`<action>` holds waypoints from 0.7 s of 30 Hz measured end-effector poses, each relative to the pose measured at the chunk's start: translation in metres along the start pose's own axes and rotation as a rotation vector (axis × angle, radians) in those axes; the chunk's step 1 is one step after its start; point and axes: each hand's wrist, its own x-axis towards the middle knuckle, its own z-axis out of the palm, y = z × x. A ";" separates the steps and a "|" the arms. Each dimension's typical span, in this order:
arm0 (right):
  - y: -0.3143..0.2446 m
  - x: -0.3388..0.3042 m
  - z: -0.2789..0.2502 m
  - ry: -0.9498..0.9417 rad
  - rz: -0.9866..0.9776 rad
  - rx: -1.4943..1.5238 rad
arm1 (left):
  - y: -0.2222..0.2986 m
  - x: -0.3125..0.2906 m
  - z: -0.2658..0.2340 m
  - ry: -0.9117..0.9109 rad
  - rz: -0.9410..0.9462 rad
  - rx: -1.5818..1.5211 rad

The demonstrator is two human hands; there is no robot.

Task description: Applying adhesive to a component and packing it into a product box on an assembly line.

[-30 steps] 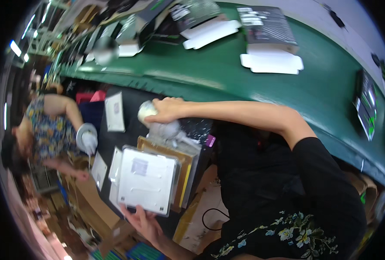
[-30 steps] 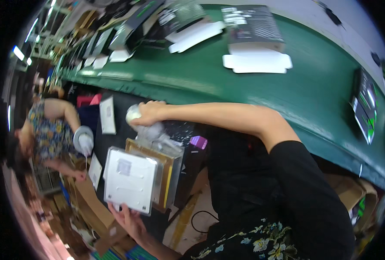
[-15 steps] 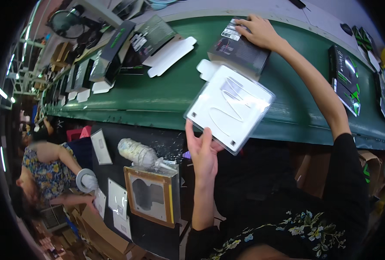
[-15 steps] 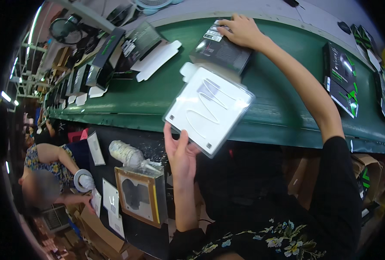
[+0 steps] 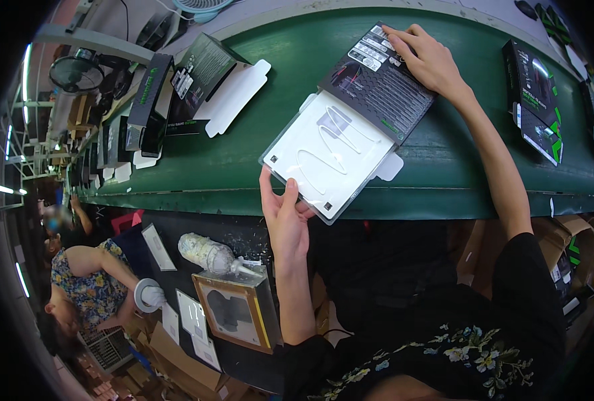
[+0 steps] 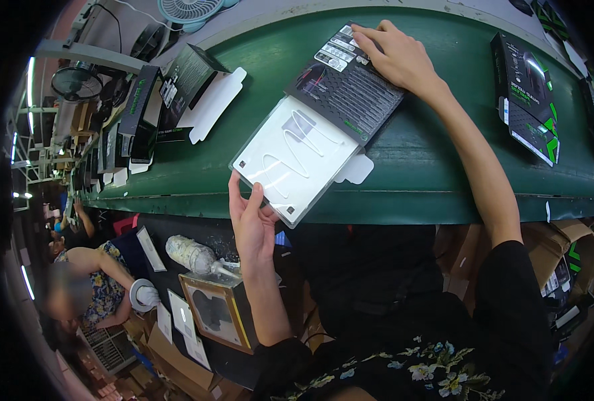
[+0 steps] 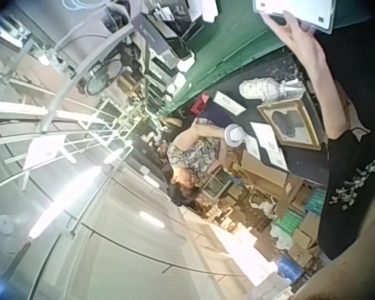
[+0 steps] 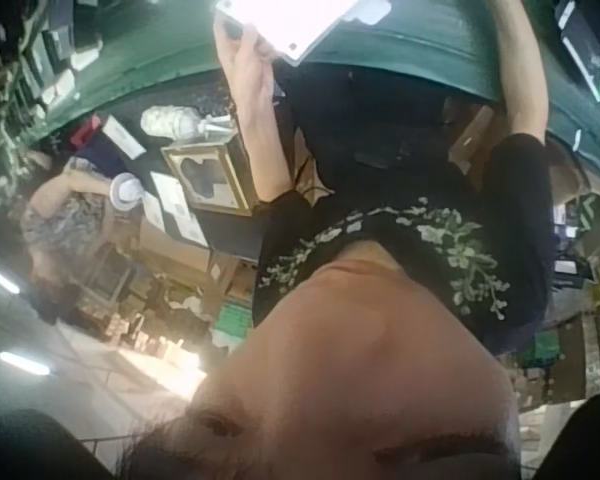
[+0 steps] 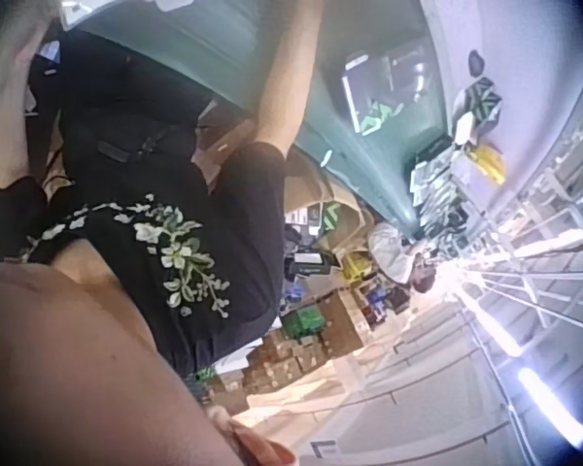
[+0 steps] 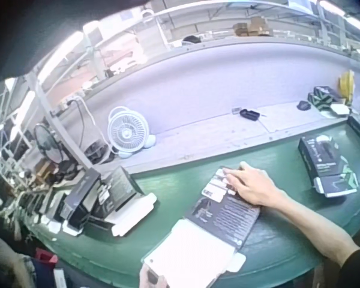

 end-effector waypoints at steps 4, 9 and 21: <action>0.005 0.000 0.002 0.031 -0.010 0.001 | -0.002 0.014 0.027 -0.108 -0.026 -0.072; -0.002 0.003 0.001 0.006 -0.005 0.071 | -0.012 0.045 0.087 -0.215 -0.097 -0.188; 0.006 0.017 -0.053 -0.016 0.155 0.974 | -0.034 0.041 0.147 -0.608 0.375 -0.220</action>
